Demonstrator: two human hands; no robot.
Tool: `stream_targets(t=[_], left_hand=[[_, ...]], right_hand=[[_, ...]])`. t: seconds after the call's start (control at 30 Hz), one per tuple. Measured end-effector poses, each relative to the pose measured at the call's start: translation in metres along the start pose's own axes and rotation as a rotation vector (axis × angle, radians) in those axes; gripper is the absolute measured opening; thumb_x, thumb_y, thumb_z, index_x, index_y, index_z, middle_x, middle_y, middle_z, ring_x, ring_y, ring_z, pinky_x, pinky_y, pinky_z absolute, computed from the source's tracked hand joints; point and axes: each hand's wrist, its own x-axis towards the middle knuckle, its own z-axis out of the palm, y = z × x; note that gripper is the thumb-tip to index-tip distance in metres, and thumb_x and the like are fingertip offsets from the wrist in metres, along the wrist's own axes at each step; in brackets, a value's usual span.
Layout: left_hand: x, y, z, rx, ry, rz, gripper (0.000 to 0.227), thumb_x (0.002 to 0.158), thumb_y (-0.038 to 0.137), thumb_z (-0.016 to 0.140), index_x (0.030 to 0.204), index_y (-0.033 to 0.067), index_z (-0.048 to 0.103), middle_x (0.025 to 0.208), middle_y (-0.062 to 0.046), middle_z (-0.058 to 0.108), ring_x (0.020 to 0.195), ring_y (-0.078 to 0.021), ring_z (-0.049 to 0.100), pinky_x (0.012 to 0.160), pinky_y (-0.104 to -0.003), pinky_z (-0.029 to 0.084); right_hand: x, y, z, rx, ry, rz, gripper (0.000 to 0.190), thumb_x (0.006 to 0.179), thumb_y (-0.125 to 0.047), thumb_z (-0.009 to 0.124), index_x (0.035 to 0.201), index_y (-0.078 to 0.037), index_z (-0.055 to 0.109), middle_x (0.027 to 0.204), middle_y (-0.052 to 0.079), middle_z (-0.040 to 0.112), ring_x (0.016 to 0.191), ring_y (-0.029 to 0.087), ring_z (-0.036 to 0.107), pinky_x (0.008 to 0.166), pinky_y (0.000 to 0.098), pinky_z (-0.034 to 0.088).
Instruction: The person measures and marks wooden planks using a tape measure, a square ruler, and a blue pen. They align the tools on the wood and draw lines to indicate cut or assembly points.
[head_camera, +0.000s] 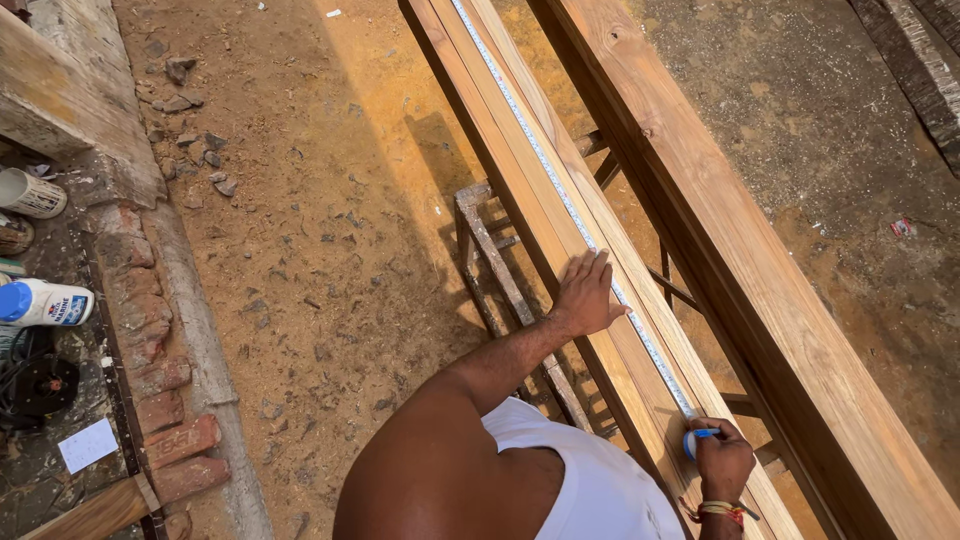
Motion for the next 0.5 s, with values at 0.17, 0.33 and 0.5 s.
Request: stream_targets(t=[0.17, 0.33, 0.5], left_hand=[[0.006, -0.004, 0.0, -0.003, -0.018, -0.061, 0.101, 0.094, 0.062, 0.061, 0.151, -0.0146, 0.027, 0.165, -0.029, 0.018, 0.155, -0.0439, 0.013, 0.127, -0.056, 0.008], [0.007, -0.011, 0.001, -0.003, -0.02, -0.061, 0.098, 0.095, 0.058, 0.062, 0.153, -0.014, 0.027, 0.166, -0.028, 0.017, 0.156, -0.0425, 0.014, 0.127, -0.055, 0.011], [0.015, -0.011, 0.002, 0.004, -0.057, -0.097, 0.098, 0.095, 0.057, 0.062, 0.152, -0.0136, 0.027, 0.166, -0.027, 0.016, 0.156, -0.0416, 0.012, 0.127, -0.054, 0.012]], right_hand=[[0.001, -0.02, 0.015, -0.032, -0.011, -0.017, 0.017, 0.087, -0.025, 0.08, 0.097, -0.011, 0.082, 0.075, 0.015, 0.073, 0.069, 0.025, 0.07, 0.068, 0.0363, 0.054], [-0.002, -0.03, 0.018, -0.018, 0.009, -0.063, 0.014, 0.088, -0.022, 0.077, 0.096, -0.012, 0.083, 0.069, 0.013, 0.07, 0.062, 0.022, 0.065, 0.062, 0.0368, 0.051], [-0.005, -0.04, 0.015, -0.04, -0.014, -0.045, 0.015, 0.088, -0.025, 0.08, 0.095, -0.011, 0.082, 0.064, 0.012, 0.068, 0.059, 0.02, 0.062, 0.058, 0.0348, 0.048]])
